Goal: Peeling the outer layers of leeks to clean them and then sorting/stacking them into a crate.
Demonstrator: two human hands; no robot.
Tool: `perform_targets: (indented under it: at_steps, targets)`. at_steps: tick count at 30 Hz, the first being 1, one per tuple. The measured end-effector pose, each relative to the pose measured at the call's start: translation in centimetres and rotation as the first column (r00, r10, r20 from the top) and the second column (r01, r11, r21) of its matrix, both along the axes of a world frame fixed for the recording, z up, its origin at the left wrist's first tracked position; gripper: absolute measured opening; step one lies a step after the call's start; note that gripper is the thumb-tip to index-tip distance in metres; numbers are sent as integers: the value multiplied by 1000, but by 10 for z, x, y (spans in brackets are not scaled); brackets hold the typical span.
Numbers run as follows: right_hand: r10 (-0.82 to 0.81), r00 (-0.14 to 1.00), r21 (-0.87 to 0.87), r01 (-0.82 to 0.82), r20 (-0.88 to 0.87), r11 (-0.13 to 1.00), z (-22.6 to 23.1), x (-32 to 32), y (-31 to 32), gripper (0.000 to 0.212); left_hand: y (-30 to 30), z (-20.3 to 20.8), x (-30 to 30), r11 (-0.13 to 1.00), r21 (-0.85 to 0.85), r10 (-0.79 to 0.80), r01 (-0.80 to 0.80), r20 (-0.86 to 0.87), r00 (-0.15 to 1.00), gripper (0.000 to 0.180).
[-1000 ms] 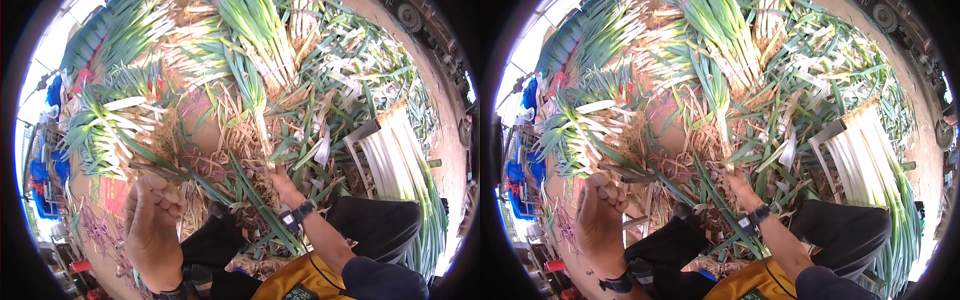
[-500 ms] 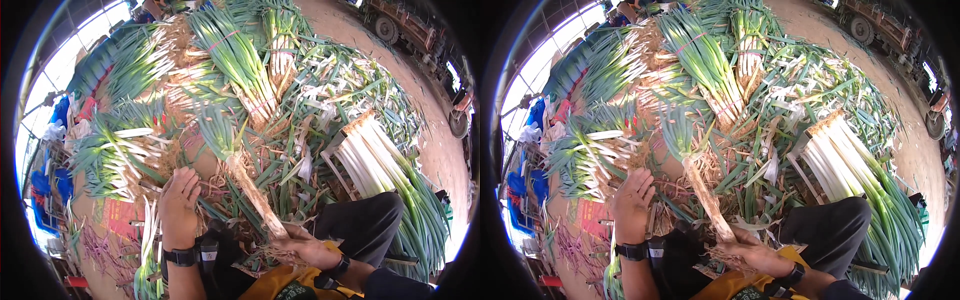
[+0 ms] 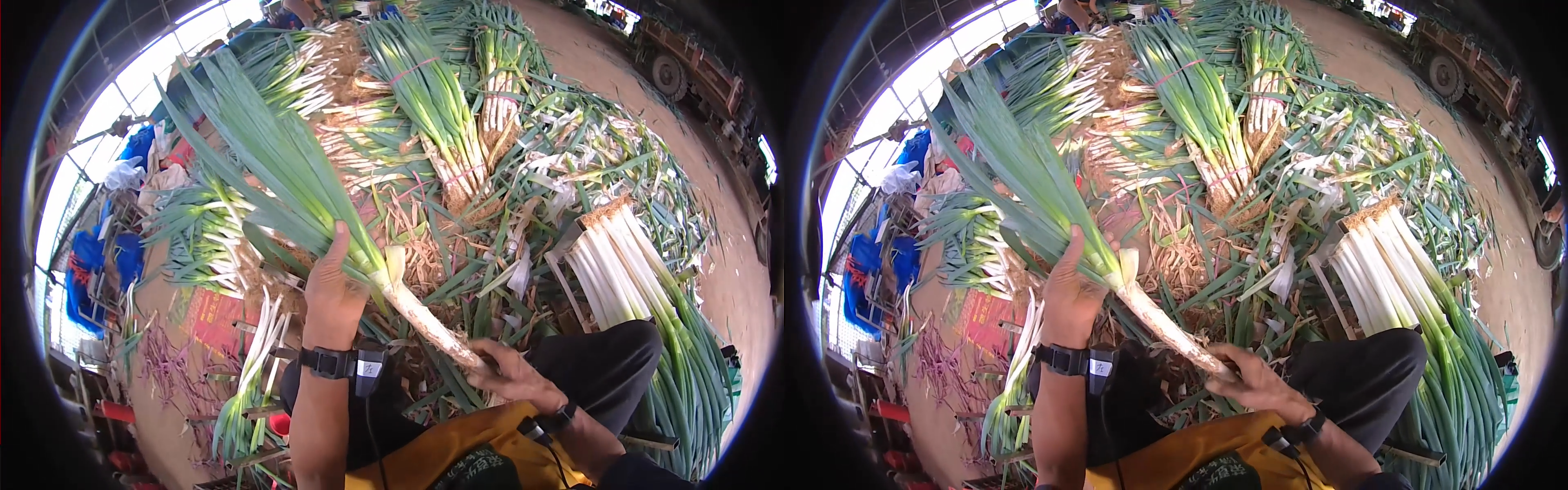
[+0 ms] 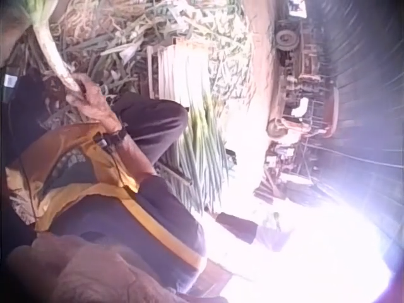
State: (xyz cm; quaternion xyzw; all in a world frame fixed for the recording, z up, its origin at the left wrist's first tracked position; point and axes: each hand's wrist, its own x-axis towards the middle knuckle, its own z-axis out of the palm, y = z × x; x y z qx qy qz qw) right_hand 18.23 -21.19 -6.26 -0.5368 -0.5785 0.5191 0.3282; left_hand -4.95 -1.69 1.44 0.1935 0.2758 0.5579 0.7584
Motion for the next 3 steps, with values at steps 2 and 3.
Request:
perform_targets:
  at_steps: [2, 3]
  targets:
    - [7, 990, 80, 5, -143, 997, 3, -15, 41, 60, -4, -2, 7, 999, 49, 23, -19, -76, 997, 40]
    - [7, 934, 30, 4, -358, 1000, 6, -23, 60, 58, -5, -5, 11, 999, 33, -10, 13, -89, 996, 42]
